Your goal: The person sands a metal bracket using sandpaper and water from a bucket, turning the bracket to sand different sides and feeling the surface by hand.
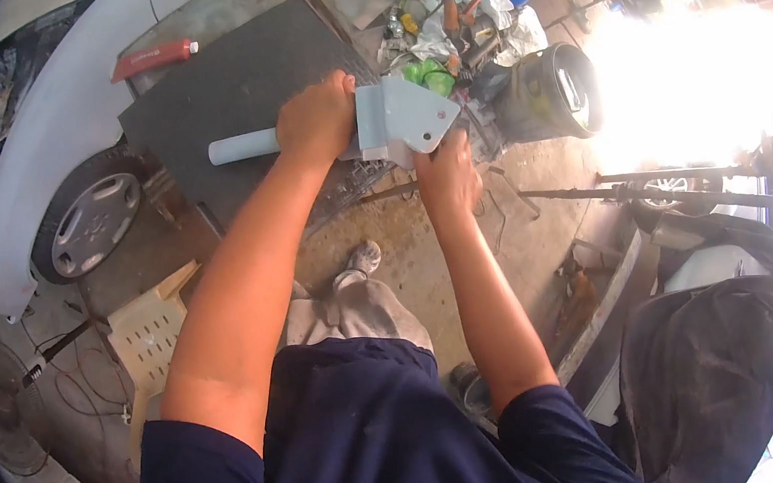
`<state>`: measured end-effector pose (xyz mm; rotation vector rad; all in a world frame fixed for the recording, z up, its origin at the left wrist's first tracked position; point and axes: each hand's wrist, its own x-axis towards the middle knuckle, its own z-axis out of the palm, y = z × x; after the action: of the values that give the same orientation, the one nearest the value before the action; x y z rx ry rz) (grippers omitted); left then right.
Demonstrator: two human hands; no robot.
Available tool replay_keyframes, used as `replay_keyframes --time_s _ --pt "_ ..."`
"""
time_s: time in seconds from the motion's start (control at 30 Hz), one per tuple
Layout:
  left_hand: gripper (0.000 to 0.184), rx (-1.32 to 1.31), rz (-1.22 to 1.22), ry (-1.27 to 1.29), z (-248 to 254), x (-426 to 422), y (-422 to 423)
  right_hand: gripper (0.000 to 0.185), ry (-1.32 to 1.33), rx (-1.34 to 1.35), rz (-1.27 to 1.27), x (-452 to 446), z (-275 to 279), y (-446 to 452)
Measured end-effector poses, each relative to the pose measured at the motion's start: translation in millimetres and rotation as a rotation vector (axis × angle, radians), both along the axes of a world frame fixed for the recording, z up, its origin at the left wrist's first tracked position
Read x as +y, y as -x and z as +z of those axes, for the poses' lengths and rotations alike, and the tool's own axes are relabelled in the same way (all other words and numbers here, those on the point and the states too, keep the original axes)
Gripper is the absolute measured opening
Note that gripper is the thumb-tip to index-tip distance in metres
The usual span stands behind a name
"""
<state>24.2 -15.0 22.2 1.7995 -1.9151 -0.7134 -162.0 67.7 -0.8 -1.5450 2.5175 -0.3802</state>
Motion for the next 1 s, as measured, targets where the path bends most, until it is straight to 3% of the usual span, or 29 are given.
replay_keyframes --time_s 0.23,0.33,0.47,0.7,0.83,1.0 --pt "0.037 0.002 0.005 0.024 -3.8 4.3 2.0 0.061 0.111 0.045 0.107 -29.1 -13.5 13.3" --pt "0.037 0.008 0.007 0.032 -2.5 0.3 0.8 0.055 -0.01 0.007 -0.004 2.2 -2.3 2.5" --pt "0.037 -0.002 0.009 0.048 -7.1 2.7 1.8 0.058 0.101 0.073 0.101 -21.4 -10.8 16.4" --pt "0.041 -0.014 0.018 -0.009 -6.3 1.0 1.3 0.048 -0.044 0.004 0.012 4.6 2.6 1.8" --pt "0.042 -0.006 0.014 -0.002 -6.5 3.6 3.6 0.052 0.076 0.04 0.135 -32.1 -7.3 16.0" --pt "0.039 0.002 0.02 0.022 -3.0 3.5 0.2 0.066 -0.111 -0.038 0.07 15.7 2.7 10.8"
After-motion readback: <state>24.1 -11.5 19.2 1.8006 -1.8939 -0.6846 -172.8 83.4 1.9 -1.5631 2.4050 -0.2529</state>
